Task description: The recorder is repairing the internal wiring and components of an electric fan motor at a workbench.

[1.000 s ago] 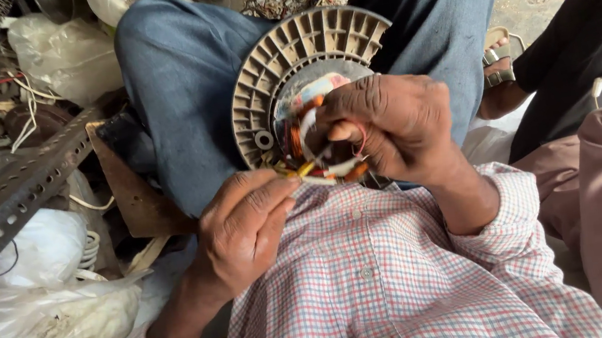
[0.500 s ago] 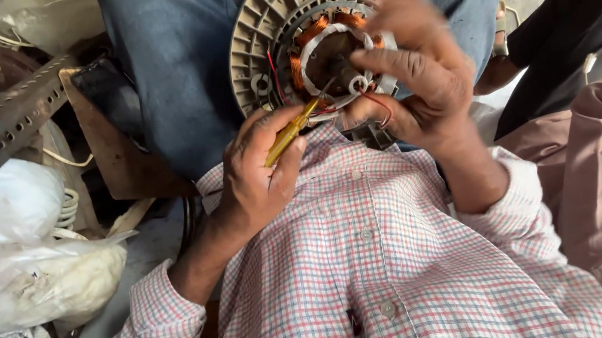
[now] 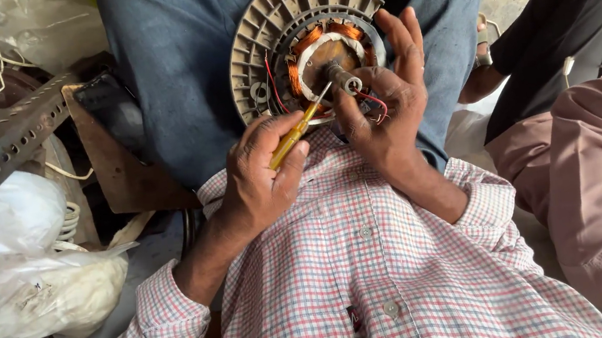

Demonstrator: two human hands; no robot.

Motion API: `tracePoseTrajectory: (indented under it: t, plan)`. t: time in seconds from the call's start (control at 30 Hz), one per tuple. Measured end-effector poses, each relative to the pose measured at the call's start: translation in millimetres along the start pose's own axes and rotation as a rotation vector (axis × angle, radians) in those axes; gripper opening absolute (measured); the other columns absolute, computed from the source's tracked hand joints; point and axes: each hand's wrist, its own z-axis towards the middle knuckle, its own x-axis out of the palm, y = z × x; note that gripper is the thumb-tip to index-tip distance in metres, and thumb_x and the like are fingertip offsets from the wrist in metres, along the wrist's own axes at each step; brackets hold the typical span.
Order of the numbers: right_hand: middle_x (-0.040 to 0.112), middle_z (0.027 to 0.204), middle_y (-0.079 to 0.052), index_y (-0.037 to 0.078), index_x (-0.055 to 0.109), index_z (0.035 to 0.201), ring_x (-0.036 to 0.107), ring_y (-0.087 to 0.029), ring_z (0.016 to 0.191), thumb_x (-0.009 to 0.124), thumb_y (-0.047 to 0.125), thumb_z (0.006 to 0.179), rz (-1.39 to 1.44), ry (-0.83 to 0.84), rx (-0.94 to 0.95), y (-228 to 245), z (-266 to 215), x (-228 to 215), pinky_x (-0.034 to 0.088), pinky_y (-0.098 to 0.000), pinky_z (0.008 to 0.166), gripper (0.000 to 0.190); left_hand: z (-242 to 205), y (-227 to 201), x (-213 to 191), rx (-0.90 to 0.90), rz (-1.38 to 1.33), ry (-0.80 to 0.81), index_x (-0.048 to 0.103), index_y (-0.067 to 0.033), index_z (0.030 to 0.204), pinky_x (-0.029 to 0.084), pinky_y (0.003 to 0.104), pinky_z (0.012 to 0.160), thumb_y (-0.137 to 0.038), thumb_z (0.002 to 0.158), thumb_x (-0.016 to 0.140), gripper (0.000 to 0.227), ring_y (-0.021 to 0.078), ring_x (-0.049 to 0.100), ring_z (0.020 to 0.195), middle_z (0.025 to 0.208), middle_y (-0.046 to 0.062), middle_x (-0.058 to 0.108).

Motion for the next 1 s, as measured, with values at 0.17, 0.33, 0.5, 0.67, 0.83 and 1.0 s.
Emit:
tracePoseTrajectory:
  t: [0.17, 0.33, 0.5, 0.67, 0.83, 1.0]
  plan:
    - [0.036, 0.162, -0.030, -0.003, 0.074, 0.100, 0.032, -0.045, 0.160, 0.077, 0.006, 0.087, 0.168, -0.007, 0.105, 12.1, 5.9, 2.8, 0.043, -0.0541, 0.126, 0.016, -0.9, 8.1, 2.2, 0.077, -0.021, -0.002, 0.054, 0.0040, 0.134, 0.064, 0.034, 0.084, -0.011, 0.106, 0.058, 0.032, 0.0249, 0.073, 0.099, 0.112, 0.019, 0.068]
    - [0.038, 0.160, -0.024, -0.007, 0.075, 0.103, 0.033, -0.038, 0.157, 0.078, 0.005, 0.088, 0.147, -0.018, 0.082, 2.4, -1.5, 5.4, 0.033, -0.0520, 0.128, 0.019, 10.1, 31.3, -11.7, 0.070, -0.048, 0.035, 0.059, 0.0032, 0.131, 0.064, 0.030, 0.078, -0.007, 0.103, 0.061, 0.030, 0.0225, 0.073, 0.094, 0.106, 0.017, 0.069]
    - [0.032, 0.166, -0.024, -0.005, 0.077, 0.102, 0.037, -0.037, 0.155, 0.082, 0.006, 0.092, 0.163, -0.047, 0.109, 4.8, -4.3, 6.1, 0.038, -0.0519, 0.130, 0.016, 23.2, 30.6, -25.2, -0.067, -0.124, 0.100, 0.065, 0.0027, 0.127, 0.064, 0.028, 0.072, -0.003, 0.098, 0.063, 0.030, 0.0190, 0.074, 0.088, 0.104, 0.014, 0.070]
    - [0.037, 0.165, -0.022, -0.005, 0.075, 0.099, 0.039, -0.037, 0.155, 0.082, 0.005, 0.090, 0.161, -0.087, 0.098, -1.6, -8.2, 9.6, 0.040, -0.0502, 0.130, 0.015, 33.7, 29.8, -35.5, -0.026, -0.054, 0.162, 0.067, 0.0016, 0.126, 0.061, 0.029, 0.068, 0.002, 0.096, 0.065, 0.030, 0.0184, 0.071, 0.080, 0.094, 0.013, 0.069]
    - [0.039, 0.161, -0.022, -0.005, 0.072, 0.095, 0.041, -0.036, 0.154, 0.080, 0.004, 0.090, 0.240, -0.092, 0.113, -5.1, -8.0, 10.8, 0.040, -0.0472, 0.127, 0.013, 45.1, 29.8, -42.0, 0.082, 0.035, 0.172, 0.069, -0.0025, 0.125, 0.062, 0.032, 0.081, 0.002, 0.094, 0.069, 0.031, 0.0227, 0.073, 0.092, 0.103, 0.013, 0.072]
    - [0.038, 0.160, -0.019, -0.006, 0.074, 0.095, 0.043, -0.033, 0.152, 0.079, 0.004, 0.091, 0.253, -0.104, 0.068, -9.9, -8.1, 12.8, 0.042, -0.0434, 0.122, 0.012, 55.9, 31.3, -48.2, 0.063, 0.040, 0.239, 0.072, -0.0049, 0.122, 0.061, 0.034, 0.085, 0.002, 0.092, 0.072, 0.031, 0.0216, 0.073, 0.092, 0.099, 0.009, 0.074]
